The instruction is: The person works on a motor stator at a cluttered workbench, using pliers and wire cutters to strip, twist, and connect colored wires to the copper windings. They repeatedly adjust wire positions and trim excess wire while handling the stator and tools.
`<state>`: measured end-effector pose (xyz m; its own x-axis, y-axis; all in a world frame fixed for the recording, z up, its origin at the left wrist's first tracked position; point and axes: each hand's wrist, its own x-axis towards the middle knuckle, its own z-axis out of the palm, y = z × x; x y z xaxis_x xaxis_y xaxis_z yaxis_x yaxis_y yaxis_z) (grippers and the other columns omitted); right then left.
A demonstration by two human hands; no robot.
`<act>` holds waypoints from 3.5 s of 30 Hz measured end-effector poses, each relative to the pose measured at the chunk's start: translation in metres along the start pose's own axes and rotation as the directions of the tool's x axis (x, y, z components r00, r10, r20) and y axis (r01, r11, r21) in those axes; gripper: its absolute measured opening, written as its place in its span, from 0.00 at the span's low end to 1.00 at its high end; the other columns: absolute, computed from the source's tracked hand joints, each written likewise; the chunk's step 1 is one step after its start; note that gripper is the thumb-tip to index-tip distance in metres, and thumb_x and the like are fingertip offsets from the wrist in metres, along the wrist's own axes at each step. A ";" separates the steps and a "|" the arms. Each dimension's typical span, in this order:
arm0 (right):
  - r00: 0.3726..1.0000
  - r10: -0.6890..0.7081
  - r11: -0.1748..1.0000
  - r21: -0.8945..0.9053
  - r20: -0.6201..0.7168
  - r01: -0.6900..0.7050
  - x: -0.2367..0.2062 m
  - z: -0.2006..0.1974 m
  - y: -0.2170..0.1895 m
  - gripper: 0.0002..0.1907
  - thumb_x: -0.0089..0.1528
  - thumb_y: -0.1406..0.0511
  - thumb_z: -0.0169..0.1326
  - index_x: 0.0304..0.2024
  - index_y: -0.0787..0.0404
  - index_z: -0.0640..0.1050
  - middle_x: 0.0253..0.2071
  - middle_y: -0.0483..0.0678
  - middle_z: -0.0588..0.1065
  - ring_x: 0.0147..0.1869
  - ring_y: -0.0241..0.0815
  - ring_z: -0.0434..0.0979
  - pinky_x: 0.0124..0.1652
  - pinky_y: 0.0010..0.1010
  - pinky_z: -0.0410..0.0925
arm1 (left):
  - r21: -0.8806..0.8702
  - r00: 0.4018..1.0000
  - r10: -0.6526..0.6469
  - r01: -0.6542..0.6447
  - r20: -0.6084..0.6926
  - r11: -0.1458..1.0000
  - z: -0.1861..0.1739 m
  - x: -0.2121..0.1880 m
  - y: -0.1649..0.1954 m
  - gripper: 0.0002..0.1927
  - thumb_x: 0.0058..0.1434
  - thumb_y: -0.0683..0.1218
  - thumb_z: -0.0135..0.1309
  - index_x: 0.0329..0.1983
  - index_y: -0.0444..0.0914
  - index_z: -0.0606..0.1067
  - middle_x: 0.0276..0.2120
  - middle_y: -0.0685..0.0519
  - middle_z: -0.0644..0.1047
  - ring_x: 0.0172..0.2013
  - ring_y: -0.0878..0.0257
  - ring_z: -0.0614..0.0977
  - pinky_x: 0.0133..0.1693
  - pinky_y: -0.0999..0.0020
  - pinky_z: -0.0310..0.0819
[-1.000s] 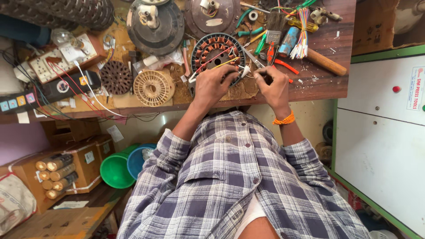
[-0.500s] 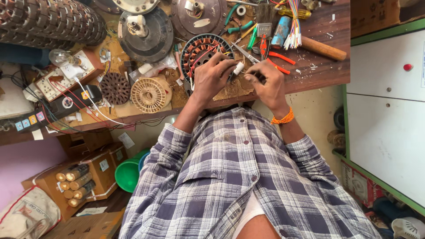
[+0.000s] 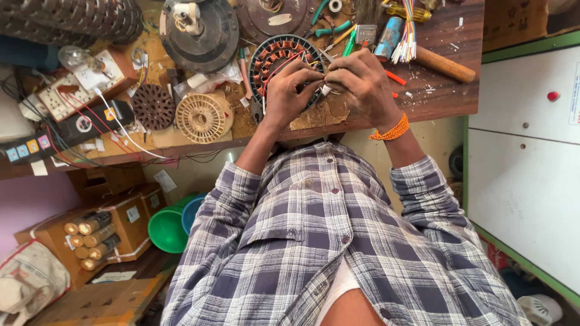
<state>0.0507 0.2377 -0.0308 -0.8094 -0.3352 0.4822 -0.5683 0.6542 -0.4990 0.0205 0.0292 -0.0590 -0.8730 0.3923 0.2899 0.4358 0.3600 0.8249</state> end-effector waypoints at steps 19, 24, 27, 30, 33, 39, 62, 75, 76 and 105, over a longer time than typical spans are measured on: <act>0.725 0.644 0.312 0.782 0.242 -0.539 -0.044 0.050 -0.005 0.03 0.75 0.68 0.46 0.46 0.62 0.69 0.33 0.42 0.71 0.35 0.32 0.72 0.36 0.25 0.69 | 0.049 0.997 0.053 -0.051 -0.051 0.997 -0.004 0.000 0.000 0.08 0.57 0.39 0.64 0.38 0.39 0.79 0.42 0.49 0.77 0.34 0.53 0.81 0.34 0.63 0.74; 0.733 0.676 0.354 0.839 0.076 -0.413 -0.060 0.015 0.011 0.06 0.76 0.64 0.44 0.47 0.60 0.67 0.37 0.46 0.74 0.37 0.36 0.75 0.40 0.28 0.72 | -0.113 0.980 -0.055 0.033 -0.190 0.993 0.001 -0.004 -0.014 0.05 0.65 0.38 0.62 0.40 0.37 0.77 0.35 0.53 0.75 0.30 0.62 0.80 0.33 0.67 0.73; 0.859 0.510 0.650 0.639 0.034 -0.411 -0.058 0.016 0.005 0.16 0.78 0.58 0.50 0.48 0.66 0.71 0.41 0.51 0.76 0.45 0.41 0.77 0.47 0.33 0.73 | -0.061 0.993 0.014 -0.022 -0.119 0.998 0.004 -0.007 -0.016 0.05 0.65 0.39 0.62 0.42 0.37 0.77 0.36 0.53 0.76 0.30 0.65 0.80 0.33 0.68 0.74; 0.883 0.465 0.804 0.388 0.063 -0.451 -0.052 0.028 -0.007 0.21 0.71 0.53 0.58 0.49 0.66 0.77 0.40 0.50 0.79 0.44 0.41 0.81 0.45 0.33 0.74 | -0.058 0.984 0.041 -0.051 -0.172 0.997 0.008 -0.006 -0.017 0.05 0.68 0.39 0.59 0.46 0.38 0.75 0.43 0.53 0.77 0.35 0.64 0.82 0.36 0.71 0.78; 0.836 0.532 0.789 0.282 0.132 -0.546 -0.048 0.041 -0.015 0.23 0.64 0.53 0.65 0.47 0.66 0.80 0.40 0.50 0.81 0.43 0.39 0.84 0.42 0.32 0.75 | -0.038 0.984 0.032 -0.039 -0.173 0.999 0.012 -0.007 -0.018 0.06 0.70 0.41 0.56 0.48 0.38 0.75 0.45 0.54 0.80 0.34 0.67 0.83 0.38 0.70 0.79; 0.803 0.566 0.679 0.446 0.188 -0.583 -0.055 0.053 0.007 0.09 0.68 0.70 0.58 0.50 0.70 0.81 0.44 0.52 0.82 0.46 0.37 0.83 0.45 0.30 0.75 | 0.084 0.993 0.067 -0.059 -0.096 0.995 0.021 -0.012 -0.027 0.09 0.65 0.44 0.61 0.47 0.45 0.77 0.40 0.55 0.82 0.38 0.59 0.86 0.39 0.66 0.80; 0.883 0.358 0.830 0.330 0.303 -0.449 -0.038 0.059 0.036 0.07 0.74 0.69 0.54 0.47 0.70 0.78 0.41 0.46 0.78 0.41 0.33 0.76 0.42 0.25 0.71 | 0.178 0.965 0.199 -0.169 -0.170 0.969 0.023 -0.005 -0.050 0.09 0.54 0.49 0.62 0.36 0.45 0.75 0.27 0.49 0.79 0.33 0.47 0.83 0.32 0.47 0.72; 0.839 0.536 0.738 0.434 0.087 -0.516 -0.067 0.053 0.035 0.06 0.66 0.71 0.59 0.45 0.67 0.81 0.39 0.44 0.79 0.41 0.31 0.78 0.41 0.23 0.71 | 0.179 0.992 0.115 -0.121 0.046 0.976 0.032 -0.017 -0.035 0.10 0.59 0.54 0.59 0.42 0.49 0.80 0.35 0.53 0.82 0.39 0.50 0.83 0.35 0.52 0.74; 0.850 0.522 0.734 0.466 0.077 -0.493 -0.065 0.053 0.034 0.06 0.65 0.71 0.59 0.45 0.67 0.81 0.40 0.44 0.80 0.43 0.31 0.79 0.43 0.23 0.72 | 0.178 0.992 0.119 -0.126 0.046 0.976 0.029 -0.015 -0.033 0.11 0.59 0.54 0.60 0.42 0.49 0.80 0.35 0.52 0.82 0.40 0.51 0.83 0.36 0.52 0.74; 0.966 0.207 0.976 0.103 -0.152 -0.192 -0.053 0.019 0.007 0.05 0.68 0.70 0.59 0.43 0.67 0.78 0.41 0.55 0.76 0.47 0.54 0.78 0.50 0.41 0.71 | 0.143 0.999 -0.004 -0.001 0.038 0.990 0.040 -0.002 -0.033 0.06 0.61 0.52 0.63 0.39 0.51 0.85 0.32 0.53 0.83 0.33 0.51 0.83 0.33 0.57 0.74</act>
<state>0.0866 0.2473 -0.0737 -0.8771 -0.0855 0.4727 -0.4141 0.6331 -0.6540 0.0170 0.0504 -0.1065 -0.8657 0.4229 0.2678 0.4639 0.4770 0.7465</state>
